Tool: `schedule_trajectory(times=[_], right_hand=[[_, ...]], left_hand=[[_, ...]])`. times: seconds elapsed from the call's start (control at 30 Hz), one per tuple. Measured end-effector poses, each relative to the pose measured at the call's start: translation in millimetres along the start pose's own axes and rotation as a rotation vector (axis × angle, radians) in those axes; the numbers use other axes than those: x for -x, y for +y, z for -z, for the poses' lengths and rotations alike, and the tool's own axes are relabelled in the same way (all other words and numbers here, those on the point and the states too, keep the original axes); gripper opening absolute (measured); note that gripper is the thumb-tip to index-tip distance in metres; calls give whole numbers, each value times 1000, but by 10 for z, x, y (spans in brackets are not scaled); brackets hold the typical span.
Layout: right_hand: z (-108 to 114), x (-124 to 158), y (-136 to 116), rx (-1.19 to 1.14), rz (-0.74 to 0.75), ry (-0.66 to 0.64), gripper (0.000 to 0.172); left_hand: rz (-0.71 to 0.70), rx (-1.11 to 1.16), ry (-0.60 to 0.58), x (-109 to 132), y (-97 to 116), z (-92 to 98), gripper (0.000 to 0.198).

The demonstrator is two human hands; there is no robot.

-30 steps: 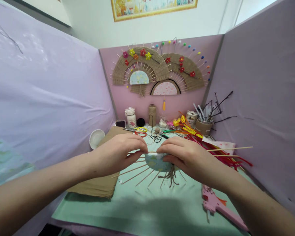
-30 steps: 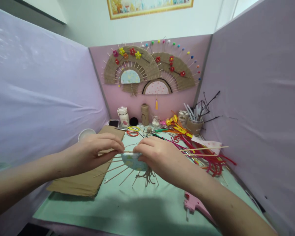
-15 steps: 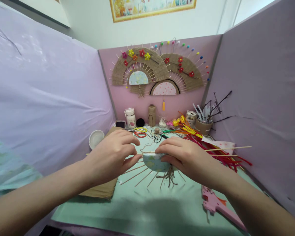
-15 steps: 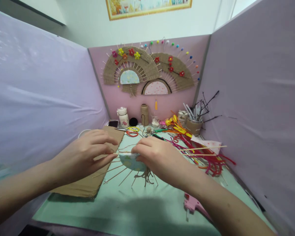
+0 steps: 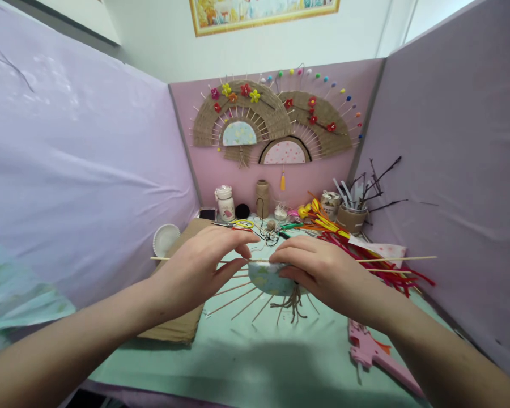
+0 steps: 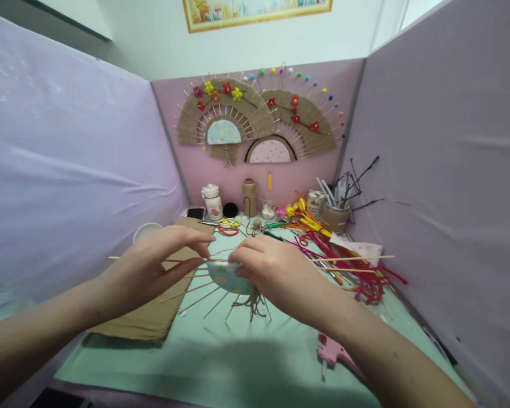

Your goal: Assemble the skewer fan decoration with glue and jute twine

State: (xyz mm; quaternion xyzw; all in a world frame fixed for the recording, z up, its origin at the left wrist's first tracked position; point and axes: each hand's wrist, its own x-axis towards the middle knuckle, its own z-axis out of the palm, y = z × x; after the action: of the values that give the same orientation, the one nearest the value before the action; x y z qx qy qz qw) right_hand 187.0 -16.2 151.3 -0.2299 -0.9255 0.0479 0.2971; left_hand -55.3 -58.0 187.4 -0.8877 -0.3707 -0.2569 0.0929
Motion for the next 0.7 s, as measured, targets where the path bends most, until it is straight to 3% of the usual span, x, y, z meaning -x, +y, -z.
schedule_trajectory(times=[0.43,0.53,0.7], right_hand=[[-24,-4,2,-19,34,12,20],[-36,-9,-6,-10,19,15,20],[-10,29,-25,28,-84,19,19]], left_hand=[[-21,-80,-21,-4,109,-59,32],[-53,-101,-64,-7,120,-143,21],[-142,-156,48,38,88,-242,13]])
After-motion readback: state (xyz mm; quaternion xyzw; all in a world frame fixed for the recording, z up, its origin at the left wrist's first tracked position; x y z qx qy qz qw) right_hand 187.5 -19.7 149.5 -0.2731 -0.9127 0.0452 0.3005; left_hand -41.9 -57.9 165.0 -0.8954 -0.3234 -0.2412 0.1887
